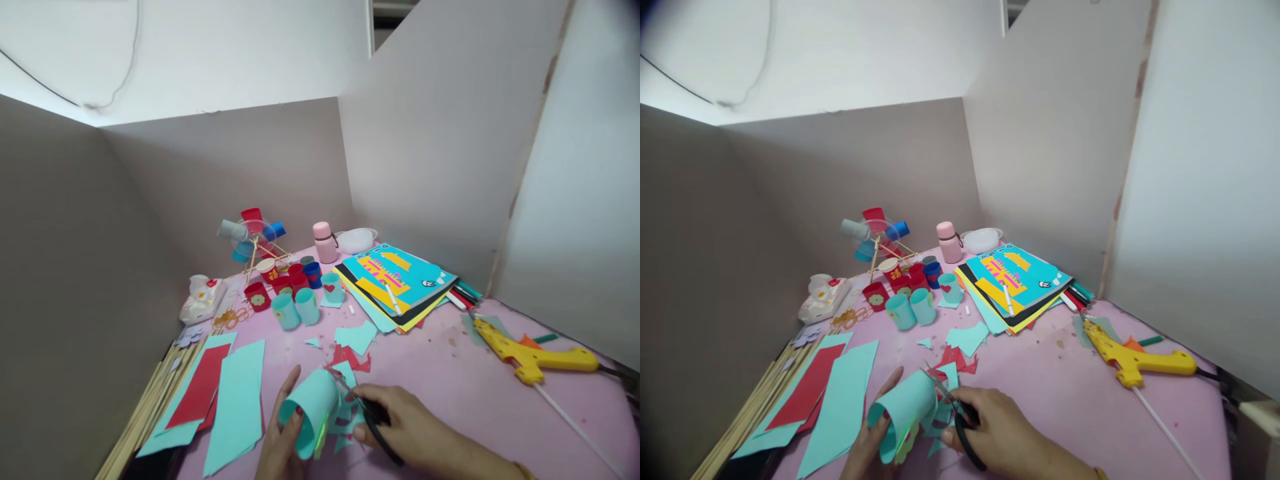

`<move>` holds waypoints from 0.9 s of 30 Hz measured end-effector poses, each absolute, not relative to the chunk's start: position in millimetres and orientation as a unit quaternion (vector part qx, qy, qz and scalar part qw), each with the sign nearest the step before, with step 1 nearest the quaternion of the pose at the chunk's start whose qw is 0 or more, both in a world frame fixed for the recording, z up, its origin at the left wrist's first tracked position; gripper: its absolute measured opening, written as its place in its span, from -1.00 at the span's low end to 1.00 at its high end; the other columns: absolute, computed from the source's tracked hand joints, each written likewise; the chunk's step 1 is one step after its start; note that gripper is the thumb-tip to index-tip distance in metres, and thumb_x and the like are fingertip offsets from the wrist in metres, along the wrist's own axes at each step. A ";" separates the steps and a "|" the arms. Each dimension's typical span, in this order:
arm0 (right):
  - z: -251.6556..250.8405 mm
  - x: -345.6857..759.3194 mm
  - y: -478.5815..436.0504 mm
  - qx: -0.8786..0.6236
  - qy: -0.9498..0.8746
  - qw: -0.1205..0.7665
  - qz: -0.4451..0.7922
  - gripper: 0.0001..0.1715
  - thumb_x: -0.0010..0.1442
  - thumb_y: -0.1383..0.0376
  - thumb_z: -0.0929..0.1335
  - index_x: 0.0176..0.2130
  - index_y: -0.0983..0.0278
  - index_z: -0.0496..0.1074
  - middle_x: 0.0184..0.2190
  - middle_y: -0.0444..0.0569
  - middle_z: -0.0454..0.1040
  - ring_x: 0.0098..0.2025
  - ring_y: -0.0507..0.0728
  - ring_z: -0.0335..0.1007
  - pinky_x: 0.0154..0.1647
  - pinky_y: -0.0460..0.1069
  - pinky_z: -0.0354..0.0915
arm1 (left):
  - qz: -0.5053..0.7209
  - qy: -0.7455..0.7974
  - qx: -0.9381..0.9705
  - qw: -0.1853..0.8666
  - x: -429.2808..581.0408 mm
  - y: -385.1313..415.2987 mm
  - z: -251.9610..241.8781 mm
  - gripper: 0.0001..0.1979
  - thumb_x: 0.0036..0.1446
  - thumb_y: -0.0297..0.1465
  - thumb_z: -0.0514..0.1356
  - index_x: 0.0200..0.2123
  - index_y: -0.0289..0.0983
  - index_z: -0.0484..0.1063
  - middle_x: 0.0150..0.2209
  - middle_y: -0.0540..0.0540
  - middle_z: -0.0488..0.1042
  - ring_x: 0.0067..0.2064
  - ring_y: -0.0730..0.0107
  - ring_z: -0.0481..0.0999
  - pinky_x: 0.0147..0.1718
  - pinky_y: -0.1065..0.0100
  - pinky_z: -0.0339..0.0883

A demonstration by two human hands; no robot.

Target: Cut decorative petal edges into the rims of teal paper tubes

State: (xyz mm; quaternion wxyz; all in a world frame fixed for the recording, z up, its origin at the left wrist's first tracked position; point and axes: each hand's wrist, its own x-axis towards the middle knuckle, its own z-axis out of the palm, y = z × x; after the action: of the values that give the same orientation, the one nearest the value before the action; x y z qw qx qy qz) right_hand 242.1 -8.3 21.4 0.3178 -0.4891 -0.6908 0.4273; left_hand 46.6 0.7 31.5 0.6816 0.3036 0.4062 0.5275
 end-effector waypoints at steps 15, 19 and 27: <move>18.2 240.9 -6.3 -0.548 -0.716 0.288 0.322 -0.77 0.03 0.14 0.39 -0.27 0.16 0.49 -0.44 -0.13 0.48 -0.42 0.11 0.31 -0.39 -0.10 0.11 | 0.520 0.388 0.311 0.694 42.5 7.5 6.9 -0.01 -0.28 -0.16 0.43 0.21 -0.13 0.04 -0.10 -0.19 0.56 -0.18 0.04 0.58 -0.17 0.18 0.37; 19.0 242.3 -6.4 -0.530 -0.709 0.304 0.351 -0.80 0.06 0.13 0.38 -0.33 0.18 0.51 -0.48 -0.14 0.47 -0.45 0.09 0.29 -0.40 -0.10 0.12 | 0.500 0.401 0.298 0.707 44.0 3.6 14.1 0.05 -0.34 -0.14 0.45 0.22 -0.07 0.01 -0.09 -0.15 0.55 -0.21 0.09 0.58 -0.22 0.25 0.37; 7.9 237.1 -2.1 -0.398 -0.575 0.475 0.535 -0.64 -0.01 0.22 0.45 -0.18 0.28 0.48 -0.42 -0.15 0.41 -0.38 0.07 0.27 -0.34 -0.09 0.20 | 0.507 0.370 0.233 0.743 51.7 -5.7 22.4 -0.12 -0.16 -0.20 0.39 0.22 -0.08 0.10 0.01 -0.13 0.51 -0.11 0.14 0.55 -0.12 0.23 0.35</move>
State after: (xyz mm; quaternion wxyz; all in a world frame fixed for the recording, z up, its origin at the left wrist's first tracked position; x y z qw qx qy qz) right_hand 237.1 -2.1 7.9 0.4751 -0.3975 -0.5749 0.5345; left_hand 51.7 -5.7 22.4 0.7433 0.2325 0.3699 0.5066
